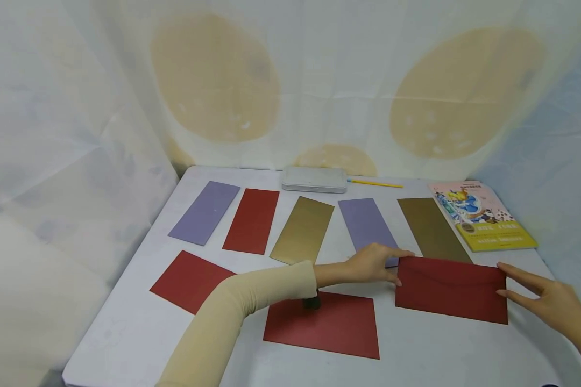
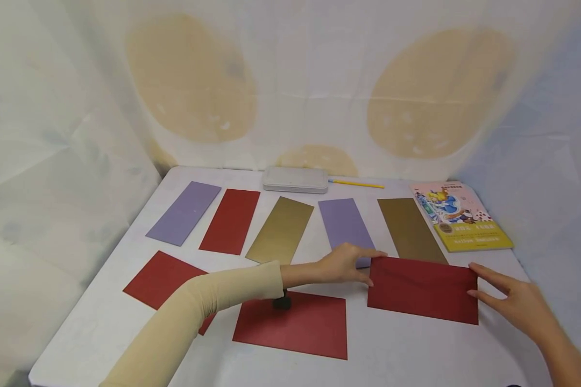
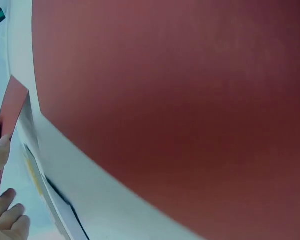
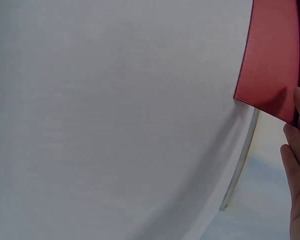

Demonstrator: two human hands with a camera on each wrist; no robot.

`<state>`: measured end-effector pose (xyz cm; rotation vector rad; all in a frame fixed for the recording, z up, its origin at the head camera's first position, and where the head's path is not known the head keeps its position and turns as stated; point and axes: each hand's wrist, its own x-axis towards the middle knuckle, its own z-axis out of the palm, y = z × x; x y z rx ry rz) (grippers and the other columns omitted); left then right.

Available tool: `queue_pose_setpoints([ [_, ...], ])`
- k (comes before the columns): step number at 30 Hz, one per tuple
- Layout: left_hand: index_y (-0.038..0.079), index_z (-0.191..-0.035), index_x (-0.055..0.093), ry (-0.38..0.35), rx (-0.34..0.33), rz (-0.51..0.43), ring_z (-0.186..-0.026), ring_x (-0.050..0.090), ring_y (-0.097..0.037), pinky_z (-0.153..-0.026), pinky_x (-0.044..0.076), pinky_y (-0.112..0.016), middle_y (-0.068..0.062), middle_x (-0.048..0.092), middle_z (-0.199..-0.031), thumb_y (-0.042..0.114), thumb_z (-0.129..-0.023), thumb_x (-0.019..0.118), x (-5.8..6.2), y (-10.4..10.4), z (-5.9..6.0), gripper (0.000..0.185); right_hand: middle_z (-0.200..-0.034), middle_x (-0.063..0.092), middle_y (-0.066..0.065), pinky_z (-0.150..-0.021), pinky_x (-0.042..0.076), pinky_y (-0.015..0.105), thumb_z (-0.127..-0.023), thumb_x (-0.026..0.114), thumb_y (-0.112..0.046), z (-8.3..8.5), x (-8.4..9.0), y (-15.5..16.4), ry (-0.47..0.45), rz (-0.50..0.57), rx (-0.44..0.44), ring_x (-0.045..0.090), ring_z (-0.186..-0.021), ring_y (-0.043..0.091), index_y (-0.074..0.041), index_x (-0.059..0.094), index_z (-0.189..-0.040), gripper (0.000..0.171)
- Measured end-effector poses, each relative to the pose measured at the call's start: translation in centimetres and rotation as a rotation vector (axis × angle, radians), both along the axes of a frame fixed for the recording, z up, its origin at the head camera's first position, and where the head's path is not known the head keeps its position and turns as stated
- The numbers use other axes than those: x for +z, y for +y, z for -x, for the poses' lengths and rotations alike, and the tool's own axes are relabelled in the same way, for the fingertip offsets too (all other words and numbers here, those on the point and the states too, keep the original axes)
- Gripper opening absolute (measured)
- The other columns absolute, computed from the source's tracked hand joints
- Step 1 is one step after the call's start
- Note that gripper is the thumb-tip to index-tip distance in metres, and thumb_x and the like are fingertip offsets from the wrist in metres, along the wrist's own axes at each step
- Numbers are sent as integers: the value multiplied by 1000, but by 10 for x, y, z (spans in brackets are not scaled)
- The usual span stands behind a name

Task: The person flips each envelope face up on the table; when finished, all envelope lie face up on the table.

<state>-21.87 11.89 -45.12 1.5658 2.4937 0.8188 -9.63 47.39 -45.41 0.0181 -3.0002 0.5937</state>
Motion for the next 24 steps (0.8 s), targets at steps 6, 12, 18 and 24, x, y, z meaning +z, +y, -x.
queue_pose_setpoints([
  [6,18,-136,58,19,-27,47,-69,41,2,-62,32,-8,9,69,-112,39,-72,85,-8,2,-6,73,-125,50,39,-70,52,48,-78,80,-12,-5,-11,3,-5,-6,43,48,-106,57,8,48,-136,69],
  [12,18,-134,59,20,-30,61,-64,35,2,-58,32,-9,13,68,-108,40,-72,85,-10,4,-10,71,-124,51,38,-68,53,46,-75,81,-8,-8,-15,4,-13,3,50,49,-106,58,10,49,-133,69],
  [18,20,-133,60,0,-24,81,-59,28,2,-53,29,-12,17,67,-102,42,-72,84,-10,4,-16,70,-124,51,39,-67,54,46,-75,81,-9,-11,-15,5,-40,1,48,49,-105,58,11,51,-131,67],
  [24,20,-132,60,9,-33,99,-61,31,1,-55,30,-11,15,66,-95,44,-72,84,-12,4,-22,69,-124,50,39,-67,55,44,-77,81,-13,-16,-14,5,-85,6,36,48,-106,58,11,51,-131,67],
])
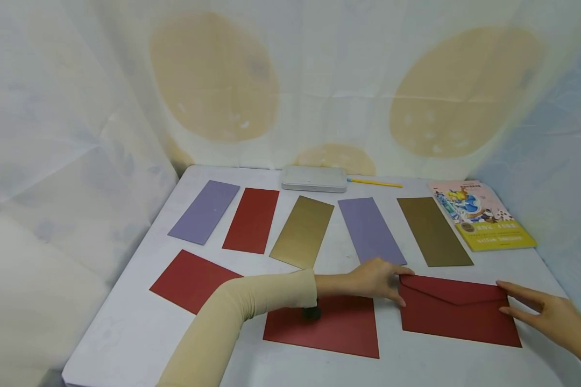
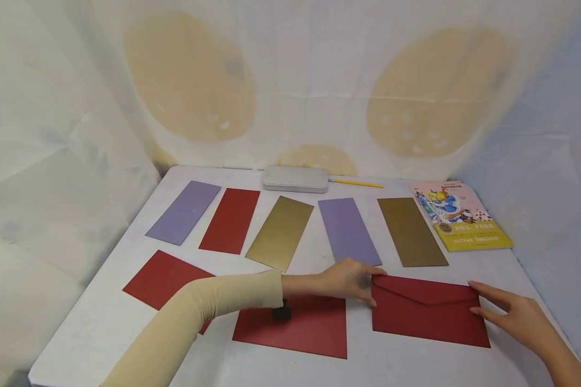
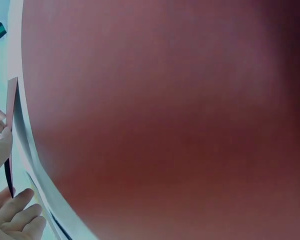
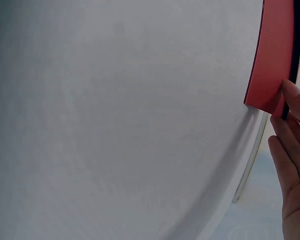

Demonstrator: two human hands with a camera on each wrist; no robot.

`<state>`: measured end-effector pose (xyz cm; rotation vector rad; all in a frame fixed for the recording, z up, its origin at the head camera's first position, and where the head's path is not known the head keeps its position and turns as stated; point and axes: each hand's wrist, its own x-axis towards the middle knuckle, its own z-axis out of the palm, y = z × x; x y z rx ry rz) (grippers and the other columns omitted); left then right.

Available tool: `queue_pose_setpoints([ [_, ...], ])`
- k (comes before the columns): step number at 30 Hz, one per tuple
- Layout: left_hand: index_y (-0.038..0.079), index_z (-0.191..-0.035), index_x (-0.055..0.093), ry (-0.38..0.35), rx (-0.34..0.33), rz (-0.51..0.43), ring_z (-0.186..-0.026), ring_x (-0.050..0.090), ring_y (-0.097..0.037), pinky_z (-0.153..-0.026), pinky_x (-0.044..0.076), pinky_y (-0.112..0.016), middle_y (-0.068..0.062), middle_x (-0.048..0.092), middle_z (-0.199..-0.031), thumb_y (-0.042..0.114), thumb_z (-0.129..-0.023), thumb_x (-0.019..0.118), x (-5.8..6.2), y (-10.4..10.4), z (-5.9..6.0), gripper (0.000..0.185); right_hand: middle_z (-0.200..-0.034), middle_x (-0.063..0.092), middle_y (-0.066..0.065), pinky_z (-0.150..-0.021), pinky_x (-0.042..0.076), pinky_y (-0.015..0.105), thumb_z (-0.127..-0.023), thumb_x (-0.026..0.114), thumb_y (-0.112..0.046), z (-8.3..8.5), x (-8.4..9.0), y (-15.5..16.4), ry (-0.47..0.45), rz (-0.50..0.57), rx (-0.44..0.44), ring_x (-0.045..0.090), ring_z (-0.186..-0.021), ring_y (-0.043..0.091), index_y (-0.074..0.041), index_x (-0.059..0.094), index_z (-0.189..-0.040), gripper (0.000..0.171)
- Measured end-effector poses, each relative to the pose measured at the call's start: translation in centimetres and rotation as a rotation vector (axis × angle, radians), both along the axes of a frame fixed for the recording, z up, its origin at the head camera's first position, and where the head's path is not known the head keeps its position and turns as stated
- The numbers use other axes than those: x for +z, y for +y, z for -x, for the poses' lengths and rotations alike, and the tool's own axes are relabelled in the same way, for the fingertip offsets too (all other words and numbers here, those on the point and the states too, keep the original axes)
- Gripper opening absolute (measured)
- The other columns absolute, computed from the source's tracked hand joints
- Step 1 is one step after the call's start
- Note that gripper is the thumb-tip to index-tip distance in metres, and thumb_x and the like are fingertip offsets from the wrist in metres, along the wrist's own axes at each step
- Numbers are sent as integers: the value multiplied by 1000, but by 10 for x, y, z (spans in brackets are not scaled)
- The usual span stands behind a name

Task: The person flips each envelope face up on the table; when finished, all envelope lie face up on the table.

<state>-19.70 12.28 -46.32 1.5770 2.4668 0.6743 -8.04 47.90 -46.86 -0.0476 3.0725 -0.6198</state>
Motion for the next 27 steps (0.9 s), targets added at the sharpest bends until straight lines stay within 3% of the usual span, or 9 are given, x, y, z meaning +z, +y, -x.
queue_pose_setpoints([
  [6,19,-133,60,-20,2,17,-63,33,1,-55,31,-10,14,62,-82,45,-72,83,-4,-2,-4,71,-126,50,38,-70,55,42,-77,81,-20,-1,2,-2,-50,-5,-8,47,-109,57,9,52,-131,67],
  [16,18,-136,58,-29,7,31,-69,37,3,-59,32,-8,13,64,-120,47,-74,81,-8,-4,-7,73,-124,50,39,-75,52,47,-76,81,-17,-1,0,-1,-82,-40,17,48,-111,57,12,52,-130,67],
  [27,14,-137,57,-18,-54,56,-93,51,6,-73,35,-4,9,58,-132,45,-78,79,-4,-8,-7,70,-125,49,40,-75,51,52,-80,78,-22,-3,4,-4,-108,-39,8,46,-111,59,13,50,-130,67],
])
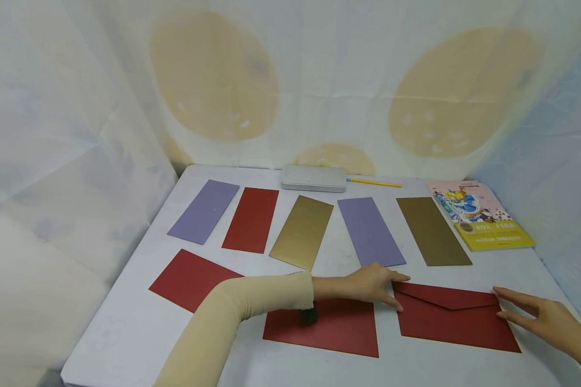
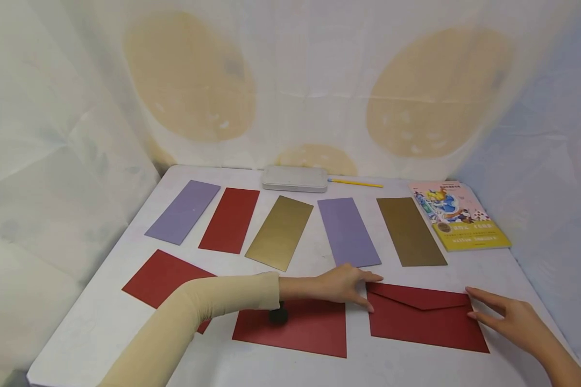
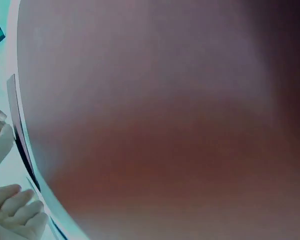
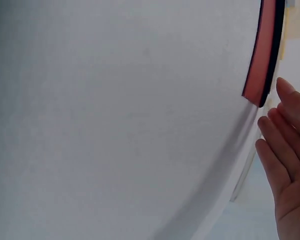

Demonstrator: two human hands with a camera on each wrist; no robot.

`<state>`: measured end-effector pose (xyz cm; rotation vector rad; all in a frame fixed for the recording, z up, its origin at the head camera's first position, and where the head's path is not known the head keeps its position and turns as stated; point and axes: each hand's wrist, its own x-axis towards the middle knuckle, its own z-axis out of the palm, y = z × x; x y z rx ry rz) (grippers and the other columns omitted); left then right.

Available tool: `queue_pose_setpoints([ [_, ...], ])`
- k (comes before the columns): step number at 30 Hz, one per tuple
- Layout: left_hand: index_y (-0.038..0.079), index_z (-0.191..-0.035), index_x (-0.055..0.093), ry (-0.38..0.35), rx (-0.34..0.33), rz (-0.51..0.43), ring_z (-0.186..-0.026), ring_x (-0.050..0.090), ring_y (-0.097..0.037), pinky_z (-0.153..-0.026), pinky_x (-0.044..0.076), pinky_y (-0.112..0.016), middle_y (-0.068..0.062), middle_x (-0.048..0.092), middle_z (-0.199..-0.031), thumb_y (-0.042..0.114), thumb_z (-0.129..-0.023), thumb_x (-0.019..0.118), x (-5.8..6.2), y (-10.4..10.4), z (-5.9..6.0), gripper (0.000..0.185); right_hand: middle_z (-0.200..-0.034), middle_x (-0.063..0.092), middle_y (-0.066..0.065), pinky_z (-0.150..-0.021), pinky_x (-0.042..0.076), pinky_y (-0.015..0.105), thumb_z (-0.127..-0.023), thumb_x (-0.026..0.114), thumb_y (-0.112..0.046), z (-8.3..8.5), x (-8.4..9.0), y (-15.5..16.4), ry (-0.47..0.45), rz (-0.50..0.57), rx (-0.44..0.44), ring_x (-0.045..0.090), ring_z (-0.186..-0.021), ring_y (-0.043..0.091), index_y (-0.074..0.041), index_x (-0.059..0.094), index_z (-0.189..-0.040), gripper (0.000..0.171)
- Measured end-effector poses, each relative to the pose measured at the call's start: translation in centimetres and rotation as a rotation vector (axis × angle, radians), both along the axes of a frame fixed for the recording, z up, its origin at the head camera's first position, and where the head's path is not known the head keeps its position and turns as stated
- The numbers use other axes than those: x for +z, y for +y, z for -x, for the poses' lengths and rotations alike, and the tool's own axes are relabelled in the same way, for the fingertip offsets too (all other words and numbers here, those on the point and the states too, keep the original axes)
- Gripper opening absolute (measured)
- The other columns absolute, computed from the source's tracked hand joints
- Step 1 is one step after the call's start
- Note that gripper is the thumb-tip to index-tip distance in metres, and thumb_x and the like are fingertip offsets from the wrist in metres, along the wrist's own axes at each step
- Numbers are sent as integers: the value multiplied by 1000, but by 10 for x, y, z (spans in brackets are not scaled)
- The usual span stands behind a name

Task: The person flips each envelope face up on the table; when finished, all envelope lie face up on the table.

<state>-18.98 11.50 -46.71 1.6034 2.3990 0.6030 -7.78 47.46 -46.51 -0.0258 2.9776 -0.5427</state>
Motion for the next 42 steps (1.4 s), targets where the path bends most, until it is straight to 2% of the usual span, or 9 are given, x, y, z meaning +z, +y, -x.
queue_pose_setpoints([
  [2,14,-138,54,-5,-44,11,-105,52,6,-79,35,-3,7,57,-134,44,-79,78,3,-3,1,70,-124,49,41,-74,52,54,-83,76,-25,-2,4,-2,-3,-24,-9,46,-109,60,13,50,-131,66],
  [5,15,-143,49,22,-115,67,-125,44,4,-93,30,-5,7,53,-139,46,-83,74,7,-8,0,72,-124,48,42,-72,52,56,-88,71,-32,-5,11,-7,-23,-50,-21,47,-106,60,12,48,-132,67],
  [9,17,-146,43,49,-184,143,-133,36,0,-102,23,-9,8,47,-144,47,-85,71,9,-16,-5,73,-125,48,41,-74,51,59,-92,66,-37,-10,20,-20,-53,-55,-9,48,-106,58,11,47,-134,67],
  [13,16,-147,43,37,-217,155,-134,34,1,-104,21,-9,9,45,-146,46,-86,70,6,-21,-9,73,-124,50,40,-76,50,59,-90,68,-36,-13,20,-30,-62,-51,37,52,-106,55,8,51,-133,64],
  [20,15,-146,44,43,-235,152,-133,35,1,-103,20,-8,9,45,-146,45,-86,70,1,-22,-9,72,-114,57,37,-70,55,48,-86,73,-28,-13,14,-37,-88,-38,69,59,-93,42,9,55,-128,59],
  [28,13,-145,45,28,-252,134,-133,35,1,-103,19,-7,8,46,-145,43,-86,71,1,-22,-8,71,-115,56,38,-73,53,52,-84,75,-25,-15,11,-38,-78,-28,80,58,-95,46,10,55,-127,59],
  [35,11,-145,45,-25,-266,82,-134,32,3,-102,18,-6,6,47,-144,41,-85,74,2,-26,-10,73,-117,54,40,-73,53,53,-84,75,-28,-16,9,-37,-84,-23,57,57,-96,49,11,53,-130,64],
  [42,14,-147,42,-78,-255,62,-135,27,5,-100,21,-5,6,43,-147,41,-85,72,4,-38,-17,74,-124,52,38,-74,52,56,-83,76,-29,-20,17,-41,7,-43,53,54,-105,54,7,51,-133,66],
])
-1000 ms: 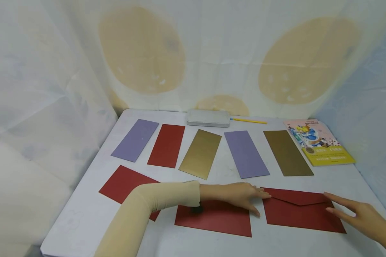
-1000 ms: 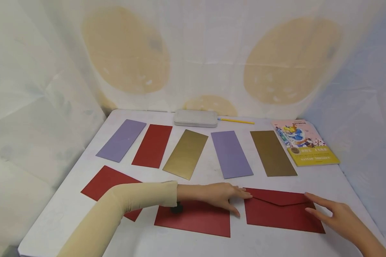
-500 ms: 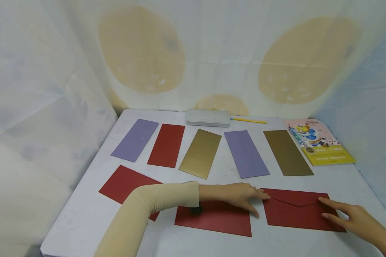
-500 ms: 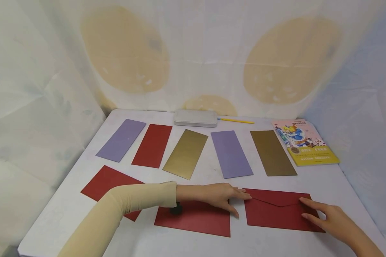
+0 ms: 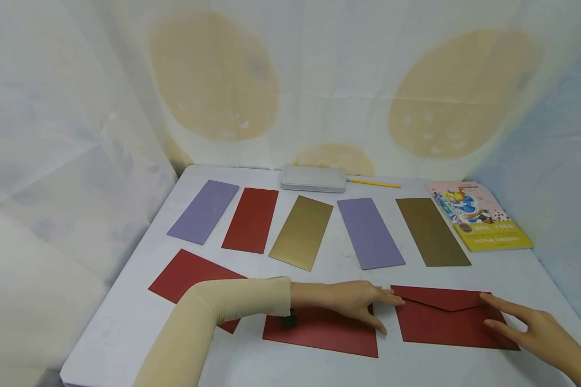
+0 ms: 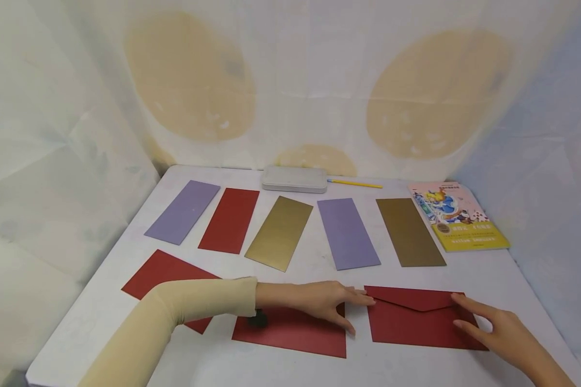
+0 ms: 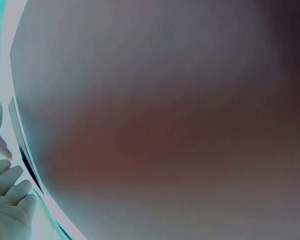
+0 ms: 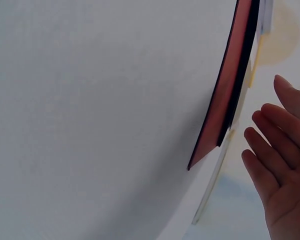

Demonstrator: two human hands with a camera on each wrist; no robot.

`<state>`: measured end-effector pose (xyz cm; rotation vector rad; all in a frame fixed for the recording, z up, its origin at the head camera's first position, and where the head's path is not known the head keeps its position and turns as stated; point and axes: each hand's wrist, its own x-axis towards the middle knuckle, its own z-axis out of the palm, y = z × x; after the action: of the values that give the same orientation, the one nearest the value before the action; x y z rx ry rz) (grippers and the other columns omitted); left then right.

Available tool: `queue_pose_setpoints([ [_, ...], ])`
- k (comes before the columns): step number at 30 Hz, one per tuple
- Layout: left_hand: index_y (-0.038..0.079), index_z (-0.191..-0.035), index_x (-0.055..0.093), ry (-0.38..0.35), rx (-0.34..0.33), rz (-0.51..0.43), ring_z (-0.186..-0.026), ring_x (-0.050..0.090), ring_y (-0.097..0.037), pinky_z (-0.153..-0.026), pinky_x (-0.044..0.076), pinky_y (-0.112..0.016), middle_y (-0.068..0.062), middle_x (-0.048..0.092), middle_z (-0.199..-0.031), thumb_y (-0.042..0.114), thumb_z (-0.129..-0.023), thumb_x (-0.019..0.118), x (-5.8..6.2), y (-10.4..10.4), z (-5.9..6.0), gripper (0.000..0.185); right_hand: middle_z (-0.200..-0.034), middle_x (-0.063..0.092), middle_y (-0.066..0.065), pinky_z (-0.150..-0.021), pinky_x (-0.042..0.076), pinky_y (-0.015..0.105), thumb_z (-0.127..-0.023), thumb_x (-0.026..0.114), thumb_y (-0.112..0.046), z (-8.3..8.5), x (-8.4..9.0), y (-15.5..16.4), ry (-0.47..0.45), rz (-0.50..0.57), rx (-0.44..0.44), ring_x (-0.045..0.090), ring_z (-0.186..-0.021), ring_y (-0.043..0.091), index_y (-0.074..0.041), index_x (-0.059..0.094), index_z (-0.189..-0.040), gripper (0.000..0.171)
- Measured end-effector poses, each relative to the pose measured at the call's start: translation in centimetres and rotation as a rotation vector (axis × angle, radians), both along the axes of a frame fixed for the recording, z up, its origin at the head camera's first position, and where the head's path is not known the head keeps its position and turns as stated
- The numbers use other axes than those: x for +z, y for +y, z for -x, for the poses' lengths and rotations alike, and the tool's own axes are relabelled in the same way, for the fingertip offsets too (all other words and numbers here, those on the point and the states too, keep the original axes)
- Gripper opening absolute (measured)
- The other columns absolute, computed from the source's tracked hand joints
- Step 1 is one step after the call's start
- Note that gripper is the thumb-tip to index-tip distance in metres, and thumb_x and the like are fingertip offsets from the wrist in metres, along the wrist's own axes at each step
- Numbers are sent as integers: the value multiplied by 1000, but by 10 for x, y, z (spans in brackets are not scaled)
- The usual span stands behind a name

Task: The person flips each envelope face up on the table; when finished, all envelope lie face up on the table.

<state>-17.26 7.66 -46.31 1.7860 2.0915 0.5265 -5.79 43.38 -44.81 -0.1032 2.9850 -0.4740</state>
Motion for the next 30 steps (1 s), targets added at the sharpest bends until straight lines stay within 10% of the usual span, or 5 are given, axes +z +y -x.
queue_pose_setpoints([
  [4,13,-148,39,-52,1,-43,-135,24,7,-101,22,-7,6,41,-149,39,-86,72,-1,-11,-6,75,-122,56,33,-73,52,55,-81,78,-26,-2,4,-6,74,6,21,57,-103,50,4,54,-133,65],
  [7,11,-149,38,-82,8,-74,-136,25,5,-104,21,-9,4,41,-149,37,-87,72,0,-23,-10,75,-125,63,11,-71,56,41,-78,81,-28,-3,5,-11,177,26,51,63,-105,17,-8,59,-133,63],
  [12,9,-148,38,-114,33,-96,-138,28,-3,-105,22,-12,-2,42,-148,34,-87,73,8,-45,-15,74,-124,44,-33,-72,40,2,-71,86,-22,-5,6,-22,345,106,131,33,-105,-29,-22,62,-131,65],
  [20,7,-148,38,-154,61,-127,-139,29,-8,-106,25,-15,-3,42,-148,31,-87,73,18,-78,-20,75,-120,64,16,-73,40,2,-75,84,-27,-2,14,-49,301,128,129,26,-106,-31,-20,61,-133,63],
  [30,10,-150,36,-116,134,-141,-141,29,-14,-108,26,-21,2,39,-151,32,-88,72,23,-114,-26,75,-125,63,8,-74,46,8,-75,84,-26,5,24,-78,329,156,220,42,-114,-19,-22,59,-135,66],
])
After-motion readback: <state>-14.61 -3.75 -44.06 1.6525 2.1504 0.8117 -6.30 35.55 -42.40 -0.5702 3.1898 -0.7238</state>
